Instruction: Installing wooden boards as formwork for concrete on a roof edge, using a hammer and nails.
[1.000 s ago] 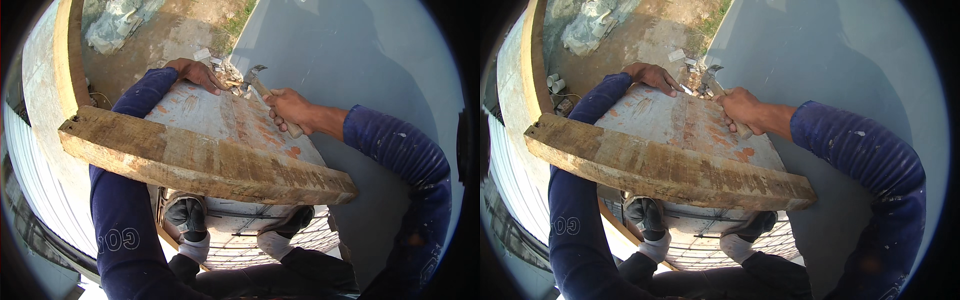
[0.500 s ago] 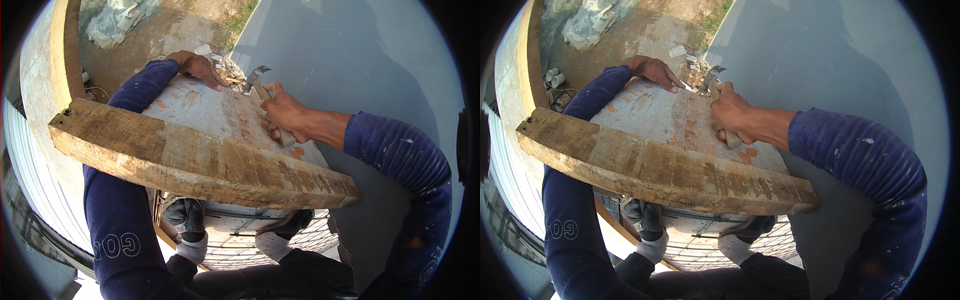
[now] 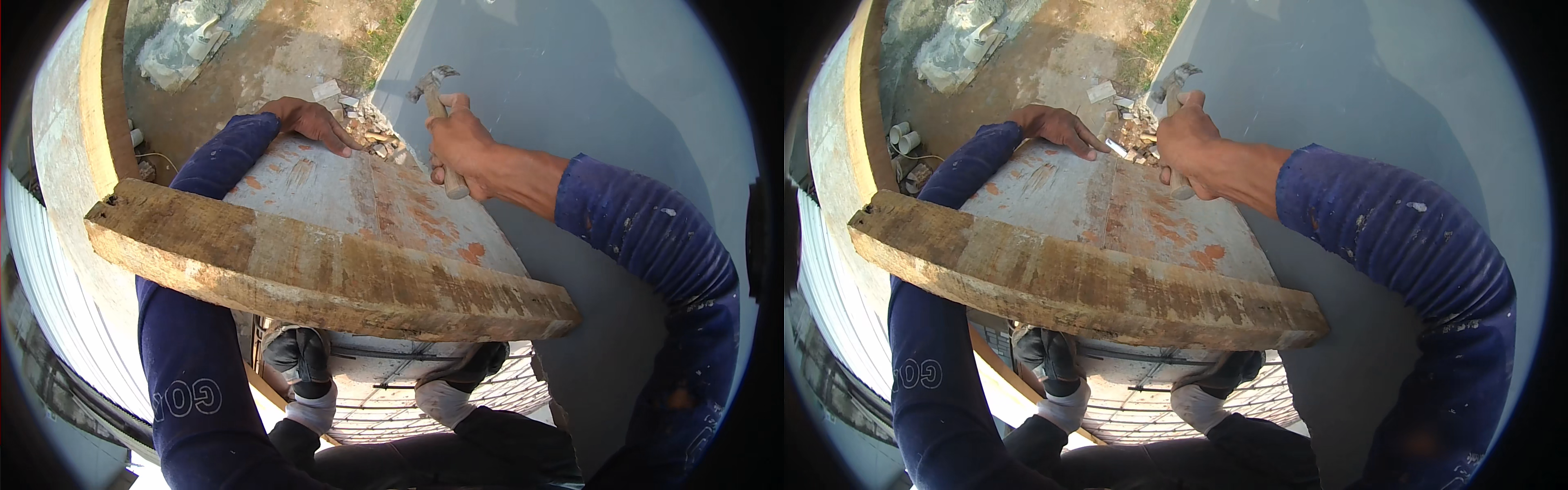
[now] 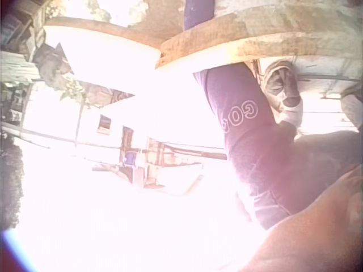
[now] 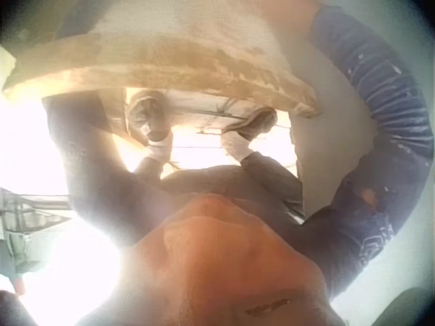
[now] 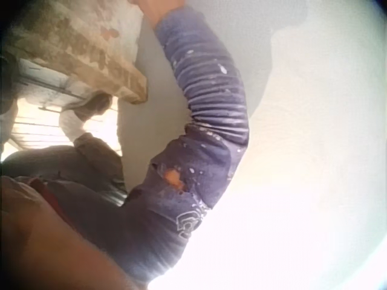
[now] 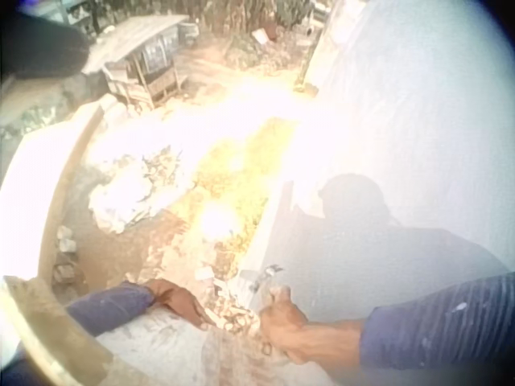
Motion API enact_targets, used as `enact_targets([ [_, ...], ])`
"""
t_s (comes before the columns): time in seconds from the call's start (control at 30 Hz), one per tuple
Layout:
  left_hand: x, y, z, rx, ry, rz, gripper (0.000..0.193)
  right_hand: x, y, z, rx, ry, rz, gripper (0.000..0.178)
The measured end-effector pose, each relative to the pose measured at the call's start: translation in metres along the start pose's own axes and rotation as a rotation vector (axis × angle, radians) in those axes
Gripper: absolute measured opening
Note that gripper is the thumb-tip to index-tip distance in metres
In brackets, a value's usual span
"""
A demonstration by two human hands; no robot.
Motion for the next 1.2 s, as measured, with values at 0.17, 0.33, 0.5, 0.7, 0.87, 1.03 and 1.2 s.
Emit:
enact_targets([
  [0.17,0.003,0.006,-0.001,-0.046,0.044,-0.019,0.066,0.015,0.039,0.002,-0.01,0.098,-0.253,0.033],
  [0.33,0.001,0.001,0.006,0.005,-0.028,0.003,0.066,0.012,0.019,-0.012,0.041,0.463,-0.18,0.034],
  [0.5,-0.001,0.001,0.009,-0.046,0.071,0.01,0.067,-0.008,0.022,0.004,-0.083,0.181,-0.31,0.04],
  [0.7,0.001,-0.005,0.007,0.018,-0.098,-0.021,0.067,0.006,0.011,-0.019,0.087,0.584,-0.038,0.036],
  [0.87,0.0,-0.006,0.01,-0.018,0.057,-0.003,0.068,-0.002,0.023,0.006,-0.151,0.326,-0.38,0.038],
  [1.03,-0.003,-0.004,0.012,0.011,-0.097,-0.051,0.069,-0.005,0.014,0.001,0.108,0.451,0.058,0.036],
  [1.2,-0.003,-0.006,0.012,-0.042,0.014,-0.026,0.067,-0.016,-0.009,0.012,-0.061,0.155,-0.163,0.036],
])
Point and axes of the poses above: each hand's wrist, its own y-axis away from the middle knuckle, its own x-axis out of the palm, z = x × y, the point moved 5 cm from there along -y, towards the middle knuckle, and after that the axes turned 11 degrees about x, right-handed, at the moved point
